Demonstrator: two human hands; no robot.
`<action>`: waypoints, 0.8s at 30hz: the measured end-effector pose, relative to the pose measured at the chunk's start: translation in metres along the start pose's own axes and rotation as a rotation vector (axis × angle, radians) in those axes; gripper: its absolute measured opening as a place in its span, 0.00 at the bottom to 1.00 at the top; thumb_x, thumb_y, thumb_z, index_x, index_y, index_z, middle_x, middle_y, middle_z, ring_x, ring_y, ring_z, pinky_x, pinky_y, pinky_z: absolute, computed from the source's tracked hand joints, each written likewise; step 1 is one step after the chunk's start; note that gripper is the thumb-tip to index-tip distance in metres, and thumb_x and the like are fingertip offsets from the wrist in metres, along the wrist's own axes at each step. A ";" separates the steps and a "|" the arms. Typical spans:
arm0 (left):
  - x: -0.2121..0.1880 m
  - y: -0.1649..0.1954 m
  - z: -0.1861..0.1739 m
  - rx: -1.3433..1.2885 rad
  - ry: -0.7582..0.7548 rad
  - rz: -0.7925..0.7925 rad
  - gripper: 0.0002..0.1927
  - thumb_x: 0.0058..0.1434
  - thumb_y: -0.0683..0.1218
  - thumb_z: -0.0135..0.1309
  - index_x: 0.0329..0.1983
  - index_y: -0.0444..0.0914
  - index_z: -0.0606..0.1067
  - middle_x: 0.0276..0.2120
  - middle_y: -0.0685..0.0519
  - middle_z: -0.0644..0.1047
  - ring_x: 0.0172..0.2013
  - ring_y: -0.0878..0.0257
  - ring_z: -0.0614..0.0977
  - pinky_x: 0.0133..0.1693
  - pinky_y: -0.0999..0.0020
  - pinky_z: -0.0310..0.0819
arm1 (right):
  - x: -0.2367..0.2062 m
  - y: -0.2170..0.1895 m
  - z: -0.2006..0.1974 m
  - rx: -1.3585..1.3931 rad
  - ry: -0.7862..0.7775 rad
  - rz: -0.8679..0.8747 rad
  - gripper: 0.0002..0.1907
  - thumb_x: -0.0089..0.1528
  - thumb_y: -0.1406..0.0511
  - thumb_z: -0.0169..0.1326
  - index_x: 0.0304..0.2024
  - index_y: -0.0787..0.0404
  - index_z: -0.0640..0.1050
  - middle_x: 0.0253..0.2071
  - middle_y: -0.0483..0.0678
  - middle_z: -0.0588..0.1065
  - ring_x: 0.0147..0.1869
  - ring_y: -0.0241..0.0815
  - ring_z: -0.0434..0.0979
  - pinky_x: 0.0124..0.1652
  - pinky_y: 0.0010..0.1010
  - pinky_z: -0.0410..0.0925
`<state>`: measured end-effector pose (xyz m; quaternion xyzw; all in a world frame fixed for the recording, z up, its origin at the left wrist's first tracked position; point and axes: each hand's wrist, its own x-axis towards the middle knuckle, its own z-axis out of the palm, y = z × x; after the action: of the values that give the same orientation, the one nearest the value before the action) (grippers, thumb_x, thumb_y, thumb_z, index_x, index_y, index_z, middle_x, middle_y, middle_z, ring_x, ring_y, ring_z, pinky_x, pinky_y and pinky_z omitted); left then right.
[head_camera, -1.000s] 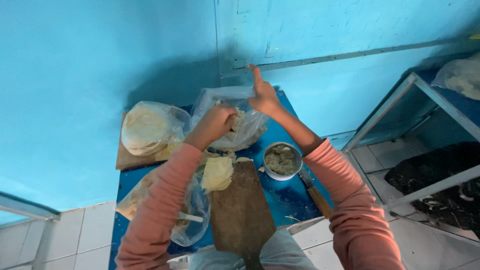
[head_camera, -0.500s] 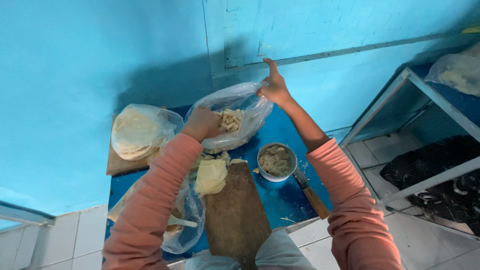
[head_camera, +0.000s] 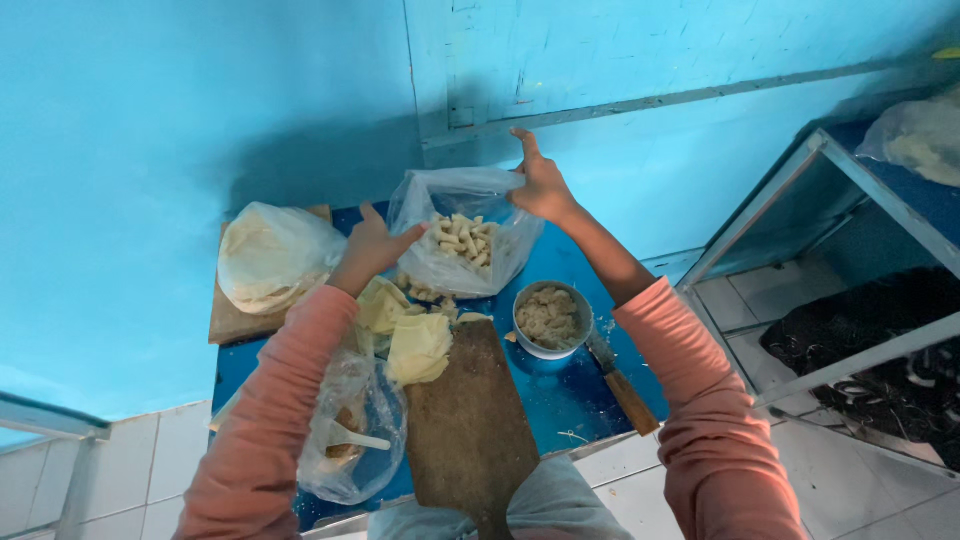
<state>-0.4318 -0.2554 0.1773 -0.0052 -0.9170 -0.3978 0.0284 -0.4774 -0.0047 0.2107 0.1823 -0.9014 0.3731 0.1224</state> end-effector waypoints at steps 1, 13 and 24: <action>0.002 -0.002 0.000 -0.061 0.008 -0.018 0.60 0.53 0.62 0.70 0.69 0.21 0.49 0.36 0.35 0.81 0.28 0.51 0.86 0.32 0.60 0.81 | 0.001 -0.002 0.003 0.001 0.000 -0.017 0.55 0.46 0.72 0.64 0.73 0.53 0.53 0.39 0.59 0.81 0.46 0.62 0.82 0.46 0.46 0.74; 0.016 0.003 -0.058 0.037 0.556 0.647 0.12 0.47 0.45 0.61 0.30 0.30 0.81 0.23 0.38 0.77 0.26 0.45 0.82 0.31 0.59 0.76 | 0.003 0.010 -0.016 -0.219 -0.038 0.118 0.53 0.44 0.66 0.70 0.68 0.58 0.57 0.36 0.64 0.78 0.45 0.67 0.80 0.45 0.49 0.72; 0.010 0.007 -0.053 -0.050 0.457 0.521 0.11 0.47 0.44 0.61 0.31 0.32 0.82 0.22 0.42 0.78 0.24 0.52 0.83 0.31 0.61 0.76 | 0.023 -0.061 0.048 0.283 -0.854 -0.259 0.20 0.56 0.73 0.51 0.52 0.65 0.79 0.45 0.48 0.80 0.48 0.40 0.78 0.48 0.36 0.72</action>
<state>-0.4386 -0.2893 0.2195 -0.1506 -0.8447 -0.3906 0.3336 -0.4764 -0.0849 0.2239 0.4454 -0.7811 0.3656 -0.2403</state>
